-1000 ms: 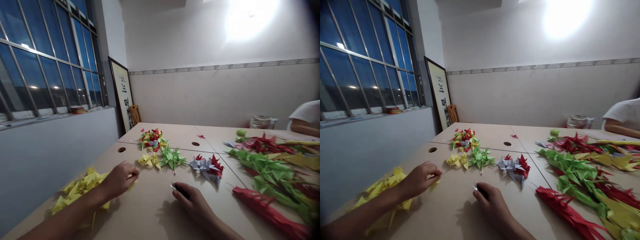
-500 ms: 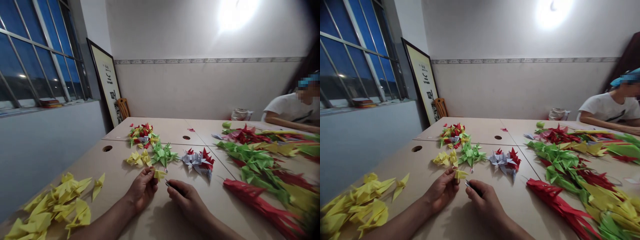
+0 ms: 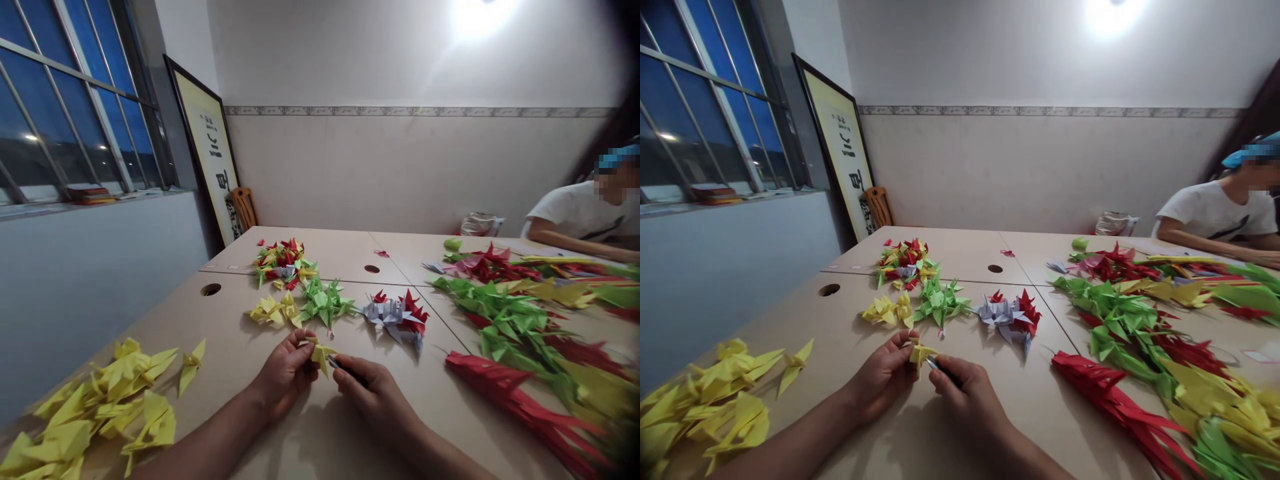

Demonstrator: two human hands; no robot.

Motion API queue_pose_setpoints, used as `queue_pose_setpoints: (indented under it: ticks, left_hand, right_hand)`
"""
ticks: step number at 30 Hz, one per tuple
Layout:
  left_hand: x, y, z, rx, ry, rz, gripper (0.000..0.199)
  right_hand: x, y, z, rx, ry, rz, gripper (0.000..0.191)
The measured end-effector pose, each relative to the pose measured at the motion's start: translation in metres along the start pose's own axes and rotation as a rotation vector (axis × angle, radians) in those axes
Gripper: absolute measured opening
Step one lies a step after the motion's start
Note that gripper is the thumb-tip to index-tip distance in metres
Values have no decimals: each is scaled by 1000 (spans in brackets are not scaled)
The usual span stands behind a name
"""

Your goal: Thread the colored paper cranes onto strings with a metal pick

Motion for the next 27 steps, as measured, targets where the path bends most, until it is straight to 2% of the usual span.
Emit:
queue_pose_setpoints:
  ticks: [7, 20, 24, 27]
  left_hand:
    - [0, 3, -1, 21, 25, 17, 23]
    - [-1, 2, -2, 82, 10, -25, 26]
    - [-3, -5, -5, 58, 12, -121, 29]
    - [-6, -14, -11, 26, 76, -243, 31]
  right_hand:
    - [-2, 1, 2, -75, -34, 0, 23]
    - [0, -2, 4, -60, -32, -38, 25]
    - [0, -4, -1, -65, -11, -64, 25]
    - [0, -14, -6, -53, 9, -150, 26]
Point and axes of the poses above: each hand's wrist, its own x-axis towards the middle knuckle, its own y-axis out of the palm, z = x × y, the point moved 10 cm from there along x, towards the middle knuckle, and after that the axes turned 1 degree about y, right-handed, at the moved point
